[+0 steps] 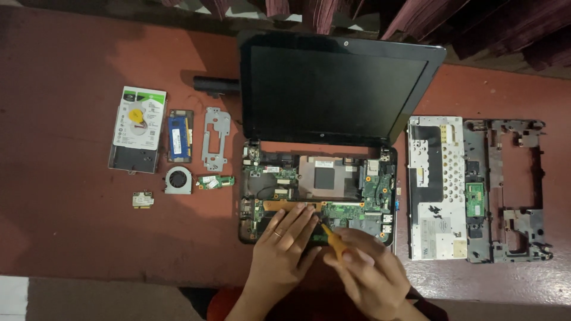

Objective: Disassembling and manipulating internal components of a laptop using a screwdriver.

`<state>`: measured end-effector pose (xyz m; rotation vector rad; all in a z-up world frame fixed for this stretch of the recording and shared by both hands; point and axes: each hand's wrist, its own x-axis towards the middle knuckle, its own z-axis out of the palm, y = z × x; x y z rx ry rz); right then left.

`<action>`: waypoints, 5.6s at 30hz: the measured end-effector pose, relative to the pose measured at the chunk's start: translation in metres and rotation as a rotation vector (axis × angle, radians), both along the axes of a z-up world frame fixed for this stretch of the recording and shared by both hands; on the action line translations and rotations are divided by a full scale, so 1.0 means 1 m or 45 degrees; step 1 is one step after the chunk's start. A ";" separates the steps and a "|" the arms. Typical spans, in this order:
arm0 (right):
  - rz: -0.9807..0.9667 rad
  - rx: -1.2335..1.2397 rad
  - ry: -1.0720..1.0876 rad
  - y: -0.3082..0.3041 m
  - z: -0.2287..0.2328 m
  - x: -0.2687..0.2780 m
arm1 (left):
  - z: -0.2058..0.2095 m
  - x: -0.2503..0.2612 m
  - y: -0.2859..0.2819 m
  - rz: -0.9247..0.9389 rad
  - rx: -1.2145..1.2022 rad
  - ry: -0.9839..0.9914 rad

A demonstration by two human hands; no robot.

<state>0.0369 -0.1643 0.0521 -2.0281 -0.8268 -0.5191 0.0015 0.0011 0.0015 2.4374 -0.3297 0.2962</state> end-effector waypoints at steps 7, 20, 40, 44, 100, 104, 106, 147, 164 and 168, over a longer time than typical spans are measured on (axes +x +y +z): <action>0.135 -0.088 0.081 -0.002 0.024 0.010 | -0.004 -0.002 -0.001 -0.002 0.043 -0.001; 0.809 -0.037 0.733 -0.011 0.051 0.037 | 0.041 0.029 0.025 -0.300 -0.318 0.156; 0.447 0.025 0.551 -0.014 0.062 0.044 | 0.034 0.087 0.020 -0.936 -0.818 0.467; 0.430 -0.019 0.536 -0.016 0.051 0.048 | 0.035 0.087 0.020 -0.928 -0.884 0.555; 0.311 -0.048 0.565 -0.004 0.066 0.034 | 0.037 0.088 0.030 -0.886 -1.081 0.546; 0.312 -0.078 0.503 -0.004 0.064 0.035 | 0.031 0.087 0.026 -0.877 -1.063 0.493; 0.384 -0.039 0.524 -0.006 0.063 0.034 | 0.030 0.086 0.027 -0.864 -1.003 0.471; 0.005 -0.135 0.614 -0.027 0.037 0.021 | 0.008 0.033 0.013 -0.011 0.129 0.076; -0.017 0.594 0.718 0.011 0.036 0.007 | 0.005 -0.015 0.080 0.554 0.059 -0.156; -0.142 0.545 0.843 0.028 0.036 0.004 | -0.011 -0.039 0.143 0.878 0.198 -0.232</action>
